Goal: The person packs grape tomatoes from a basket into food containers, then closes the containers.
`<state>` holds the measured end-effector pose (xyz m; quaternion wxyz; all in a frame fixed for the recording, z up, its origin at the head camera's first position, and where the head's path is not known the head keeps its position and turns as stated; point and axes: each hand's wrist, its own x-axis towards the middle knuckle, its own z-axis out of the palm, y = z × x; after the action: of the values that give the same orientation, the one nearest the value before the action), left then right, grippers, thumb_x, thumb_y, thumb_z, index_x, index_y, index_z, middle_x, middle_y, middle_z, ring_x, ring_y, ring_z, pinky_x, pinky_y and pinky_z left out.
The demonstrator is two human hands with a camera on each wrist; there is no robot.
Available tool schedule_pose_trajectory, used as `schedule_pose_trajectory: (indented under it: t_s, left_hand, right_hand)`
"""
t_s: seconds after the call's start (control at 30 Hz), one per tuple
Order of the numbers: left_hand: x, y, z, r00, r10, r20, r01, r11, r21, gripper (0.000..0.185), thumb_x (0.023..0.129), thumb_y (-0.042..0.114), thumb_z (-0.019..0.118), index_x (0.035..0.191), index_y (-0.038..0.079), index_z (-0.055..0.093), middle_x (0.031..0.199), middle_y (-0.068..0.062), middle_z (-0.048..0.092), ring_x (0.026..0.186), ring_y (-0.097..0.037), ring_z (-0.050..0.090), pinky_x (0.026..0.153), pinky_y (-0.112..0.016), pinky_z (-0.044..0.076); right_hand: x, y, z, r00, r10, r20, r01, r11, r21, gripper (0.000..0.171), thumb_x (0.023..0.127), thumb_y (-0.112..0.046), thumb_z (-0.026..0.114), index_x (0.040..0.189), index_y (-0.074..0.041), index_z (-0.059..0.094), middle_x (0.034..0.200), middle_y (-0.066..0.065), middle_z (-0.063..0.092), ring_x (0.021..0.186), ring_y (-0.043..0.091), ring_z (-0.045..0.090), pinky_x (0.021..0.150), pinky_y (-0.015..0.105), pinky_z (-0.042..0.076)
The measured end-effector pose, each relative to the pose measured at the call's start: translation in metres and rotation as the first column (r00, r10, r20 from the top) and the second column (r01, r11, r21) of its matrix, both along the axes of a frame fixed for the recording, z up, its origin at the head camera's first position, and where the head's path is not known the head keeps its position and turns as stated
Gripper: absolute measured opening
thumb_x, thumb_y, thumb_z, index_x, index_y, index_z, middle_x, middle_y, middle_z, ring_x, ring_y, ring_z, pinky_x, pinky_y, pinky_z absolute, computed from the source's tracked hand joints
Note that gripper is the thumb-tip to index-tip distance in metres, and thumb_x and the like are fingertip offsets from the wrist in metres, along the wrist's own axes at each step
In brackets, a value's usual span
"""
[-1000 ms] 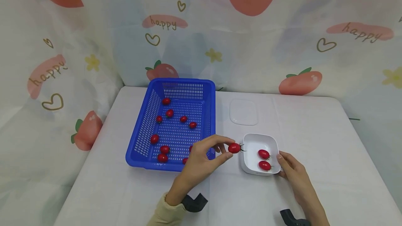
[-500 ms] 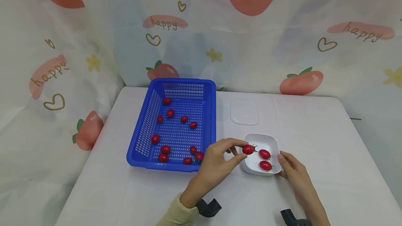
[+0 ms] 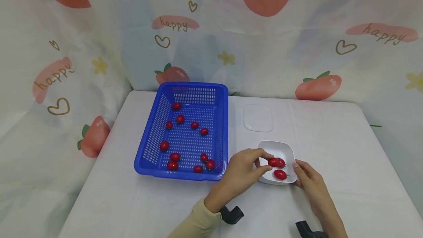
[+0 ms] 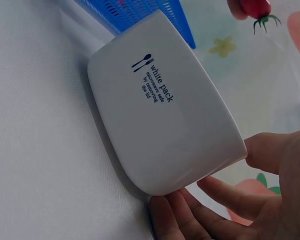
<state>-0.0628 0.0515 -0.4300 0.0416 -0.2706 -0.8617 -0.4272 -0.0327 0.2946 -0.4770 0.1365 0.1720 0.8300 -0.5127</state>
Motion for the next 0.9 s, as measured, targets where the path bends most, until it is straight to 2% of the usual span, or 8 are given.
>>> schedule_pose_trajectory:
  t_s: [0.2, 0.37, 0.5, 0.63, 0.9]
  left_hand:
    - [-0.004, 0.010, -0.008, 1.000, -0.027, -0.007, 0.027, 0.997, -0.071, 0.024, 0.093, 0.027, 0.081, 0.117, 0.025, 0.076, 0.072, 0.014, 0.058, 0.065, 0.004, 0.045, 0.056, -0.008, 0.033]
    - [-0.006, 0.018, -0.014, 0.999, -0.045, -0.015, 0.042, 0.990, -0.133, 0.022, 0.093, 0.027, 0.080, 0.115, 0.026, 0.075, 0.076, 0.014, 0.064, 0.064, 0.004, 0.044, 0.056, -0.007, 0.032]
    - [-0.009, 0.024, -0.017, 0.998, -0.054, -0.039, 0.045, 0.980, -0.196, 0.021, 0.093, 0.030, 0.080, 0.113, 0.025, 0.075, 0.089, 0.012, 0.077, 0.064, 0.003, 0.045, 0.057, -0.007, 0.030]
    - [-0.011, 0.028, -0.018, 0.997, -0.069, -0.045, 0.056, 0.964, -0.259, 0.022, 0.093, 0.033, 0.079, 0.113, 0.026, 0.074, 0.104, 0.014, 0.080, 0.068, 0.005, 0.049, 0.059, -0.007, 0.032]
    - [-0.018, 0.036, -0.028, 0.993, -0.102, -0.061, 0.077, 0.941, -0.328, 0.018, 0.093, 0.034, 0.080, 0.108, 0.031, 0.073, 0.105, 0.022, 0.078, 0.078, 0.008, 0.060, 0.063, -0.008, 0.036]
  right_hand:
    - [0.000, 0.001, -0.001, 1.000, 0.003, -0.004, -0.003, 1.000, -0.014, 0.068, 0.111, -0.046, 0.042, 0.159, 0.003, 0.032, 0.160, 0.030, 0.038, 0.093, -0.019, 0.049, 0.080, 0.006, 0.051]
    - [0.000, 0.001, -0.001, 1.000, 0.004, -0.015, -0.004, 1.000, -0.016, 0.068, 0.112, -0.045, 0.042, 0.158, 0.004, 0.033, 0.159, 0.031, 0.039, 0.093, -0.019, 0.049, 0.080, 0.006, 0.051]
    - [0.000, 0.001, -0.001, 1.000, 0.006, -0.018, -0.006, 1.000, -0.018, 0.068, 0.112, -0.045, 0.042, 0.158, 0.004, 0.033, 0.159, 0.031, 0.040, 0.093, -0.019, 0.049, 0.080, 0.006, 0.051]
    - [0.001, 0.001, -0.002, 1.000, 0.006, -0.022, -0.006, 1.000, -0.018, 0.068, 0.111, -0.045, 0.042, 0.158, 0.003, 0.033, 0.158, 0.031, 0.041, 0.093, -0.019, 0.050, 0.080, 0.006, 0.051]
    - [0.001, 0.000, -0.002, 1.000, 0.006, -0.030, -0.007, 1.000, -0.007, 0.068, 0.112, -0.045, 0.042, 0.158, 0.004, 0.033, 0.157, 0.031, 0.042, 0.093, -0.019, 0.050, 0.080, 0.007, 0.052]
